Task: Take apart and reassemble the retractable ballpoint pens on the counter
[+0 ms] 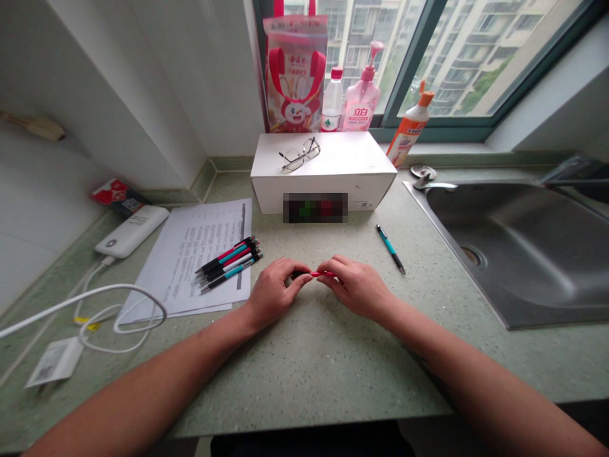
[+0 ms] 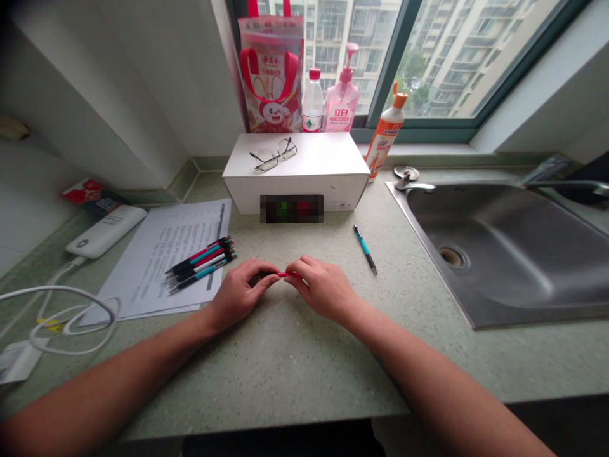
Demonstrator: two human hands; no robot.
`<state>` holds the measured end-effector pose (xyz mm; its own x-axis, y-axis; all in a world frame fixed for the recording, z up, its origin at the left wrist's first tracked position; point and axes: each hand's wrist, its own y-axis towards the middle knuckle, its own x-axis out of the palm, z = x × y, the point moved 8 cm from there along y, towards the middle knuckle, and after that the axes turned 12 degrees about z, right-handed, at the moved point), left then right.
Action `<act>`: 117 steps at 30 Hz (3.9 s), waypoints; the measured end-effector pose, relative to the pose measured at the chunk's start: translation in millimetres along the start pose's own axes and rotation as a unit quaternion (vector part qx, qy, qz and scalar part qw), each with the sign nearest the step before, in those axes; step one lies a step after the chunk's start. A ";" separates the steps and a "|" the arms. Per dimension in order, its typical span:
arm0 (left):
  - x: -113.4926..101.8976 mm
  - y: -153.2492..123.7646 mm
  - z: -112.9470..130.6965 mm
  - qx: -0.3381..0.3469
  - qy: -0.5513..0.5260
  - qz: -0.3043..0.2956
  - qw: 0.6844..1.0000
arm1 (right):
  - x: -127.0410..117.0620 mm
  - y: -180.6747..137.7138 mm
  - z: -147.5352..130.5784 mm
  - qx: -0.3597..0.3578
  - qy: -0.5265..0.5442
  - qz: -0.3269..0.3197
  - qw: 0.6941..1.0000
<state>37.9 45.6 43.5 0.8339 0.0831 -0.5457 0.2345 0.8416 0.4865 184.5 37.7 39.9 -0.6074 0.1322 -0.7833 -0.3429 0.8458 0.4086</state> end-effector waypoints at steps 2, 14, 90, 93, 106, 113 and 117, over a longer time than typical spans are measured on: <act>-0.3 -0.2 -0.1 0.000 0.000 0.002 1.000 | 0.9 -0.1 0.5 0.001 -0.005 -0.003 1.000; 0.8 -0.5 -0.9 -0.006 0.003 -0.008 1.000 | 1.0 -0.1 0.8 -0.001 0.000 -0.001 1.000; -0.8 -2.4 7.4 0.059 0.007 0.012 0.998 | 10.5 -3.6 0.2 0.006 -0.019 -0.053 0.998; -1.9 -2.3 7.4 0.058 0.006 0.017 0.998 | 12.1 -4.1 0.8 0.009 -0.028 -0.061 0.998; 0.5 0.2 -5.2 -0.018 -0.019 -0.002 1.000 | 4.8 -1.8 -3.9 -0.015 -0.011 -0.024 1.000; -1.3 -0.7 -1.0 0.005 -0.020 0.008 1.000 | 4.7 -1.6 -3.1 -0.006 -0.003 -0.026 1.000; -1.8 -0.6 1.1 0.016 -0.017 0.013 1.000 | 5.5 -1.9 -2.7 0.000 0.004 -0.029 1.000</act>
<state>36.8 44.3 44.9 0.8561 0.0863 -0.5095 0.2279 0.8219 0.5220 179.9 35.5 36.1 -0.5914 0.0790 -0.8025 -0.3777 0.8522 0.3622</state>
